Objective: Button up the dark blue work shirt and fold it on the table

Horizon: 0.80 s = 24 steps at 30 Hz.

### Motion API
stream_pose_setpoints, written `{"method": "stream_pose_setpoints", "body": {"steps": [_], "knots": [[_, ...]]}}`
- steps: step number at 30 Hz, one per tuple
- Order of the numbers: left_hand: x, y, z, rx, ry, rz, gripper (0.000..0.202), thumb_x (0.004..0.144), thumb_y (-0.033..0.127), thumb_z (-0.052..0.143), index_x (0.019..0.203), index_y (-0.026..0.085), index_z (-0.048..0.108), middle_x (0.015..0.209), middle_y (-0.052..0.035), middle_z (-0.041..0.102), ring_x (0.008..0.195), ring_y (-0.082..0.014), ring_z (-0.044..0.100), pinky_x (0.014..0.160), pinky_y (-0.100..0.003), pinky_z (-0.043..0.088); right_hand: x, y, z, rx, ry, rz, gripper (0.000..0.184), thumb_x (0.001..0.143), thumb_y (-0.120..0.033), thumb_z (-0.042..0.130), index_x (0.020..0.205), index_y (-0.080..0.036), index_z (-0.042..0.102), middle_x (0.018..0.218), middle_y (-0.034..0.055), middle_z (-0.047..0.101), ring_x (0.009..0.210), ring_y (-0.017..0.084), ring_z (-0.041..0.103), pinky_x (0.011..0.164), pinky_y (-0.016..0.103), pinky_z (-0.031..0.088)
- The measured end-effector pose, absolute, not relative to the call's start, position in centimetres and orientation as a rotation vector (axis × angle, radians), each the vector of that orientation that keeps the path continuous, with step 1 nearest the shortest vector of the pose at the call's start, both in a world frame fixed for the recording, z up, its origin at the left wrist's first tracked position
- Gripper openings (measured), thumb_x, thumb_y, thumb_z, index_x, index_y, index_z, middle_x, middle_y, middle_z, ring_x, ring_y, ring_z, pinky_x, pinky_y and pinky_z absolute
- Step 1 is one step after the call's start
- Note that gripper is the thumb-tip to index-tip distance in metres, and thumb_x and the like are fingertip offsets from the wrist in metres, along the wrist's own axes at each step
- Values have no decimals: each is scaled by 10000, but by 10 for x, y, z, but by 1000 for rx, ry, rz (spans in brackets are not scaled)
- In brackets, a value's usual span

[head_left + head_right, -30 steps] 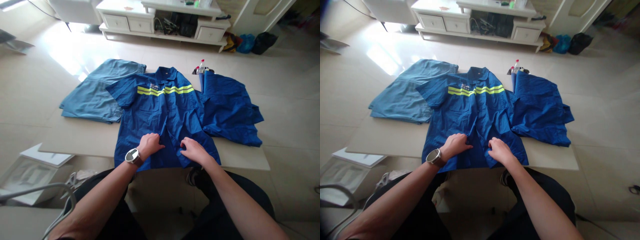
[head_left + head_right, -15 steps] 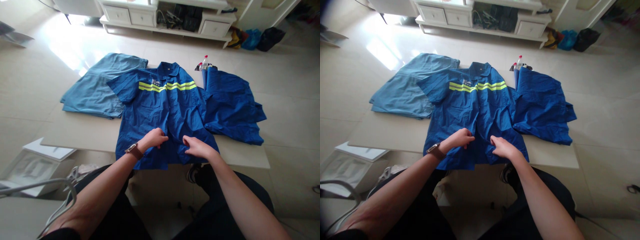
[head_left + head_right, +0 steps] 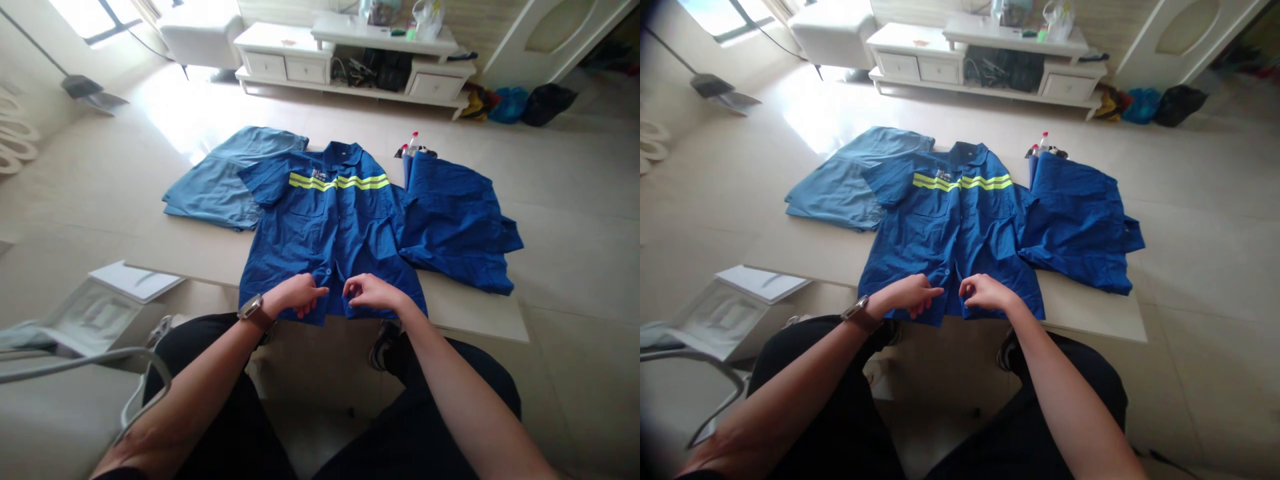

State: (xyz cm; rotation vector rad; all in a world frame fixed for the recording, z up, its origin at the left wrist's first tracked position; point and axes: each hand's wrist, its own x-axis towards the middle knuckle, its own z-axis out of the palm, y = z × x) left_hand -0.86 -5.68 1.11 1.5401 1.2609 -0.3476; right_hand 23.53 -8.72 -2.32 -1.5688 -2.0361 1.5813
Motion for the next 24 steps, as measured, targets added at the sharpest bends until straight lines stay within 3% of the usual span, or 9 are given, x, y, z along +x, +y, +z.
{"method": "stream_pose_setpoints", "body": {"steps": [3,6,9,12,19,24], "knots": [[-13,-98,5,1387,1310,-313,611,955,635,523,609,144,635,584,-86,678,496,-163,638,538,-245,504,235,-92,-26,-1521,-2084,1560,292,703,-113,720,981,-181,782,805,-13,666,701,113,595,630,206,428],[-23,-138,-13,1202,1467,-146,543,922,656,585,825,130,677,728,-99,734,578,-200,700,560,-257,533,232,-96,-27,-1505,-2105,1484,300,701,-93,717,983,-175,780,779,-18,652,708,109,584,637,199,424],[-25,-166,-32,953,1646,108,492,904,591,669,1095,140,631,975,-111,748,690,-212,742,595,-261,572,225,-102,-26,-1480,-2066,1396,292,731,-76,684,994,-172,765,788,-17,655,736,110,597,677,201,439],[-11,-176,-46,631,1612,392,423,943,478,669,1176,142,558,1096,-129,700,751,-202,764,653,-264,608,218,-112,-26,-1462,-2017,1259,327,760,-89,659,1060,-195,736,822,-16,660,765,120,611,723,220,459],[15,-178,-70,465,1594,800,178,954,209,662,1019,144,509,973,-110,686,736,-137,732,582,-191,527,216,-141,-38,-1443,-1932,1033,275,815,-166,623,1080,-204,686,819,-8,654,778,152,622,766,273,467],[8,-191,-78,580,1567,917,311,832,214,806,782,167,502,754,-50,666,654,-126,669,546,-189,453,212,-160,-47,-1482,-1833,907,274,806,-198,619,1075,-212,673,811,-8,633,761,159,619,770,286,476]]}}
